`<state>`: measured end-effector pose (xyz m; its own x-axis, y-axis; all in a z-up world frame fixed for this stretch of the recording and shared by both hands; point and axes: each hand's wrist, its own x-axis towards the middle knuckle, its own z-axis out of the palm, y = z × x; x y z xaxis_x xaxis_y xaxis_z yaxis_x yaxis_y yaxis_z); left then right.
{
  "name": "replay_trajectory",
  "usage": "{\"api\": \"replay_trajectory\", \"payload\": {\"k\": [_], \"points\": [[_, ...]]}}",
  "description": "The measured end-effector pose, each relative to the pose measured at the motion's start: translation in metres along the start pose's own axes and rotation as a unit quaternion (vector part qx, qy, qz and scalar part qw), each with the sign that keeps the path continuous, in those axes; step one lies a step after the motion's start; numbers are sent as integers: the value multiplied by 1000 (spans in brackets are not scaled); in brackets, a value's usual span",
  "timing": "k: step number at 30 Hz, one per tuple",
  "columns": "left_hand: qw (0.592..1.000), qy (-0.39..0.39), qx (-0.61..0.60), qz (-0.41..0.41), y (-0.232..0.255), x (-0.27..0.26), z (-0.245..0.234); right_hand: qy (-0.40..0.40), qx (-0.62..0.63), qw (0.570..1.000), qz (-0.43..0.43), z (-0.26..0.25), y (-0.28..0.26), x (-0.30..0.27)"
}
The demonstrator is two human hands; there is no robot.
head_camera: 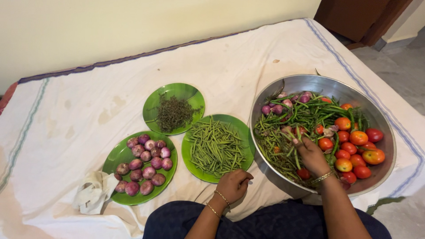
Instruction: The person sits on a cloth on the floor and sorts vegetables from a large metal bowl into separate green plates. They pick green beans, small onions, and dried herbs from the mixed bowl and place them onto designated plates.
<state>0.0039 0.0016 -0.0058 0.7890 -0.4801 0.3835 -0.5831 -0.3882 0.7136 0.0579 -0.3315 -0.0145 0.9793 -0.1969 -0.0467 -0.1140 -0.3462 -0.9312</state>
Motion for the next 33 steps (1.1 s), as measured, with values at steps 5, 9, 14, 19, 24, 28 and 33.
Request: {"api": "replay_trajectory", "payload": {"k": [5, 9, 14, 19, 24, 28, 33], "points": [[1000, -10, -6, -17, 3, -1, 0, -32, 29, 999, -5, 3, -7, -2], [998, -13, -26, -47, 8, 1, -2, 9, -148, 989, -8, 0, -18, -11], [998, -1, -37, -60, 7, 1, -1, 102, -347, 930, -61, -1, -28, -16], [977, 25, -168, -130, -13, -4, 17, 22, 32, 999, -18, 0, -38, -19], [882, 30, -432, -189, -31, 2, 34, -79, 151, 985, 32, 24, -56, -39], [846, -16, -497, -193, -22, 4, 27, -159, 167, 972, 41, 49, -59, -51], [808, -47, -566, -156, -33, -2, 41, -233, 179, 956, 27, 81, -51, -70]]}}
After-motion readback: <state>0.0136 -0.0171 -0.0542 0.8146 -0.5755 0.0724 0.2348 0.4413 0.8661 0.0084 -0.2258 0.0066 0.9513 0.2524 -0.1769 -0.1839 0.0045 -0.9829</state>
